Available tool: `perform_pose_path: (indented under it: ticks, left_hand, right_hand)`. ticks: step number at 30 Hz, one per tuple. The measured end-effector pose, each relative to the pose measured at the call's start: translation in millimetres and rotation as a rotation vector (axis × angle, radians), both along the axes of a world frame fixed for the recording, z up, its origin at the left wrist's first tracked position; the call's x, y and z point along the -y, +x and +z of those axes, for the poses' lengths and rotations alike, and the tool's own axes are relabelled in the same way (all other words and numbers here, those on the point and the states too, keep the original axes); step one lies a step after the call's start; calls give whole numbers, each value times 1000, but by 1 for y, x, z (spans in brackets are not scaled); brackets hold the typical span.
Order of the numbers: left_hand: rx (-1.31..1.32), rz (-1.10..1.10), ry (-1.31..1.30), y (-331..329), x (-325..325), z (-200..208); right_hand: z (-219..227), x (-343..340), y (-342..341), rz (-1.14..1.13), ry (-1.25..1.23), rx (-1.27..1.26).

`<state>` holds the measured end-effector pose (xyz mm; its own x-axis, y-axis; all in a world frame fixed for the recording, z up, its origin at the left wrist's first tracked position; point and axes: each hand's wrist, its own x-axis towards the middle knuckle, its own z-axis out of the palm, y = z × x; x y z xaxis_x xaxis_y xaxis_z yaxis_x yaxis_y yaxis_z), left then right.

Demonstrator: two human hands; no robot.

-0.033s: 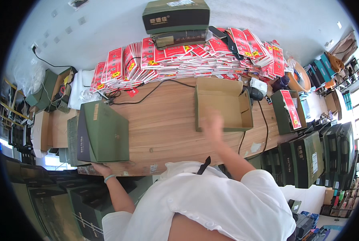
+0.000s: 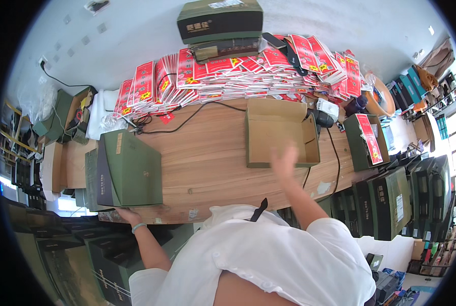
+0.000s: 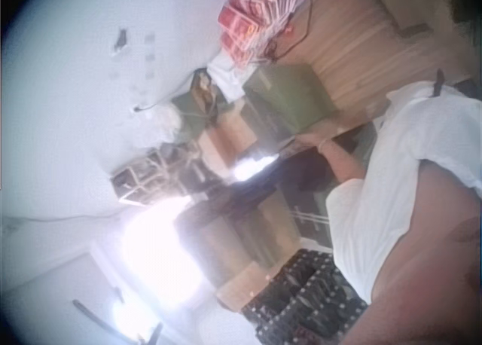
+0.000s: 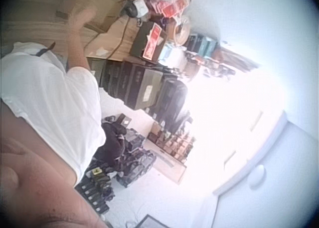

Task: The person packs items into green cardboard boxes. They place tissue paper and small red packets inside, then use a hair dryer to heat and affix shipping labels to the box exteriors before stacking the finished packages.

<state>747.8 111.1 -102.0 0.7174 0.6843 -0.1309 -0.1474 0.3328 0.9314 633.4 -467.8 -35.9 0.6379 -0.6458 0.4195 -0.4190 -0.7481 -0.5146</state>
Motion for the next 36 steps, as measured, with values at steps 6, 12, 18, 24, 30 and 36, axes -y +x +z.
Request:
perform_pose_path:
  ticks: [6, 12, 18, 24, 30, 36]
  left_hand:
    - [-175, 236, 421, -46, 197, 29]
    - [10, -814, 463, -95, 474, 82]
    - [-318, -1579, 172, -71, 613, 123]
    - [-231, -1482, 129, -67, 589, 156]
    - [-297, -1497, 370, -57, 454, 215]
    - [-284, -1119, 702, -72, 380, 215]
  right_hand:
    - [-70, 194, -93, -262, 310, -366]
    - [-26, 189, -84, -96, 345, -584]
    - [71, 141, -69, 142, 184, -153]
    - [87, 145, -80, 457, 511, 55]
    - [-72, 288, -27, -96, 286, 122]
    - [-215, 355, 1, -59, 831, -140]
